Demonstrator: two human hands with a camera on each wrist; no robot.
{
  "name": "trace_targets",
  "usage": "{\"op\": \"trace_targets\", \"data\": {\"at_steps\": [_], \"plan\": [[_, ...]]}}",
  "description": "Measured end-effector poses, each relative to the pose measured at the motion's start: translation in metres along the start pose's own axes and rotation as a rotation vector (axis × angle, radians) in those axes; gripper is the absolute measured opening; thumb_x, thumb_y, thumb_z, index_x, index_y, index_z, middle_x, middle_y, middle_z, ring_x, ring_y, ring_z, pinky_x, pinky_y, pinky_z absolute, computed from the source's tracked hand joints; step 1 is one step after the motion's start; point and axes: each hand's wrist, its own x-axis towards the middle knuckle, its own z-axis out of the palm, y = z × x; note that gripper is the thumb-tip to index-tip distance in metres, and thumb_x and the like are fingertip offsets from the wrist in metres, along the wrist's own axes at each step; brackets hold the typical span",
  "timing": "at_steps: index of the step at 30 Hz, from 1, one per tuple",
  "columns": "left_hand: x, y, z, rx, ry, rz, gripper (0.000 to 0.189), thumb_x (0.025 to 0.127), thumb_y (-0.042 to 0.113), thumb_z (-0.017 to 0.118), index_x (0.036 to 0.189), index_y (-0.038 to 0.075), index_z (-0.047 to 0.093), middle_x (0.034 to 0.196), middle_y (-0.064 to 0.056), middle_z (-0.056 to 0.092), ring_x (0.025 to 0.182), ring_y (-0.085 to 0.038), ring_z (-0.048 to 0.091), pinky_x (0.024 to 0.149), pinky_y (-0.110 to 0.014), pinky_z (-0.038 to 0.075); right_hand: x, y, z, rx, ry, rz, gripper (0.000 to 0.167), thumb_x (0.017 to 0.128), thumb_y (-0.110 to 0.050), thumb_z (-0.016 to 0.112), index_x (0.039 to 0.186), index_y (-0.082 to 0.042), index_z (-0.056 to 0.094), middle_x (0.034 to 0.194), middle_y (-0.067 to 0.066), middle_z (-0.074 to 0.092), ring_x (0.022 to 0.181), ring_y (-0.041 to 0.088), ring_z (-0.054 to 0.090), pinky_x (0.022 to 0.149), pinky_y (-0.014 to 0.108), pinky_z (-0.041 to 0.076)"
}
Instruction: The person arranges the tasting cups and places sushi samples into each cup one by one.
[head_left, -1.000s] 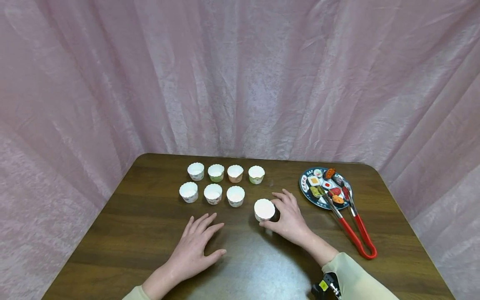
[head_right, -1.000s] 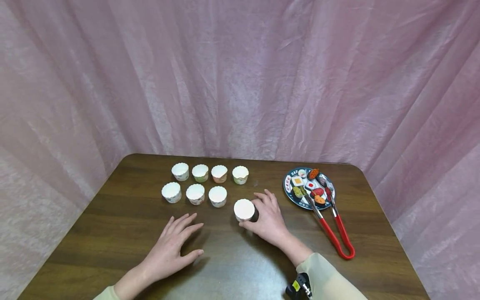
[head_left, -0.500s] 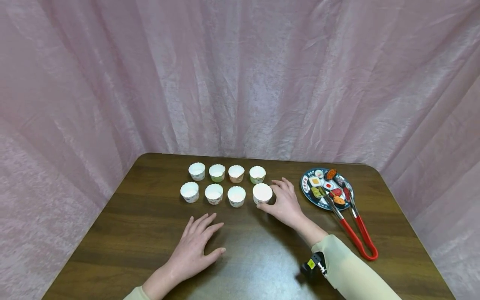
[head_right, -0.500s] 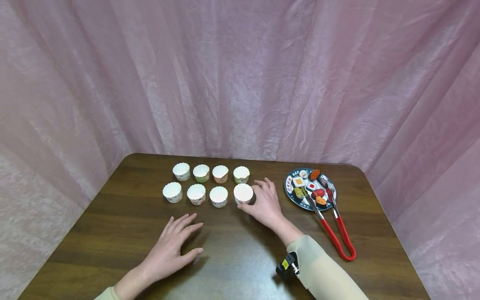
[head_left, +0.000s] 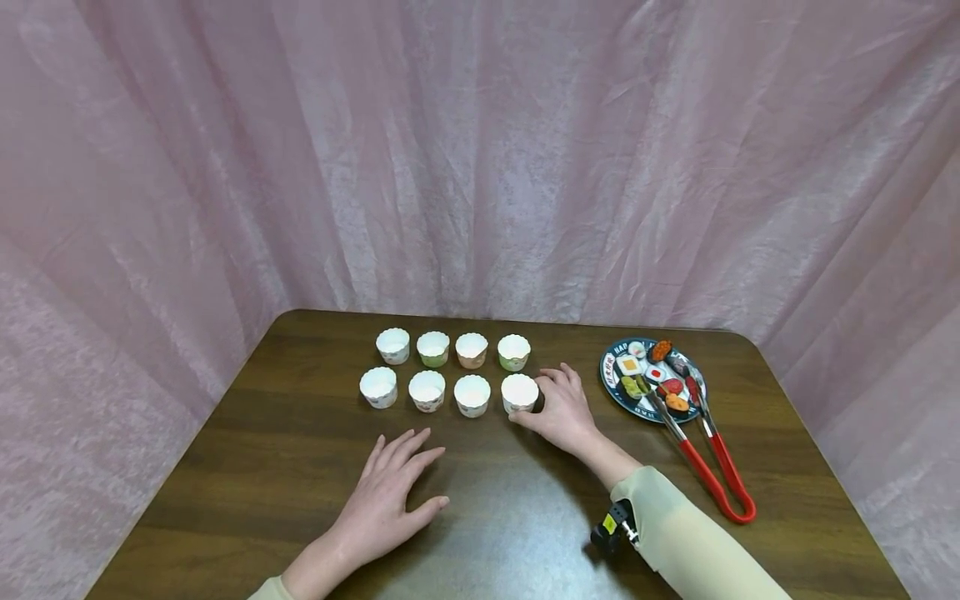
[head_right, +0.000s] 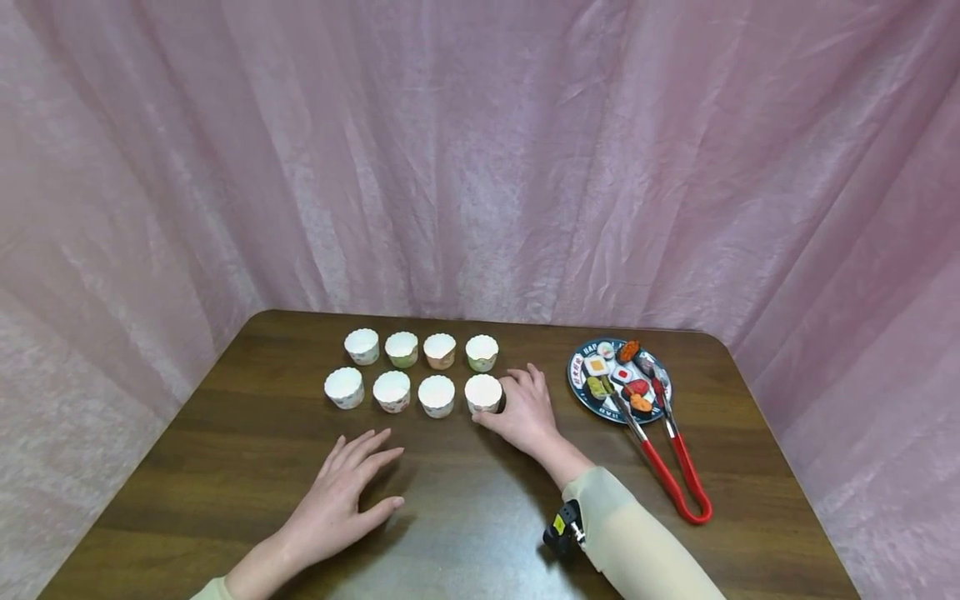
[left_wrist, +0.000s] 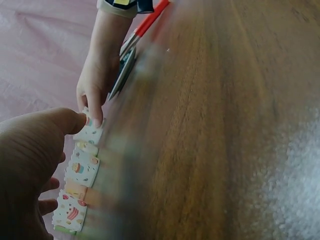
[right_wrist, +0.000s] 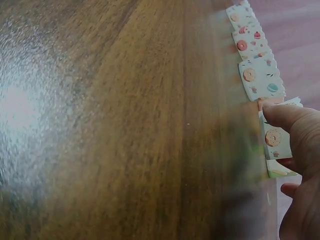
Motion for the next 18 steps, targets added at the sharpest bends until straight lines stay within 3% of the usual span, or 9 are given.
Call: {"op": "trace_targets", "data": {"at_steps": [18], "plan": [[0.0007, -0.0011, 0.0032, -0.016, 0.032, 0.027, 0.061, 0.089, 0.047, 0.078, 0.141, 0.018, 0.062, 0.156, -0.01, 0.045, 0.146, -0.037, 0.036, 0.116, -0.068, 0.017, -0.0021, 0.0073, 0.0073, -0.032, -0.002, -0.01, 0.066, 0.073, -0.047, 0.09, 0.118, -0.003, 0.069, 0.146, 0.022, 0.051, 0.148, 0.048, 0.02, 0.119, 0.06, 0.02]]}}
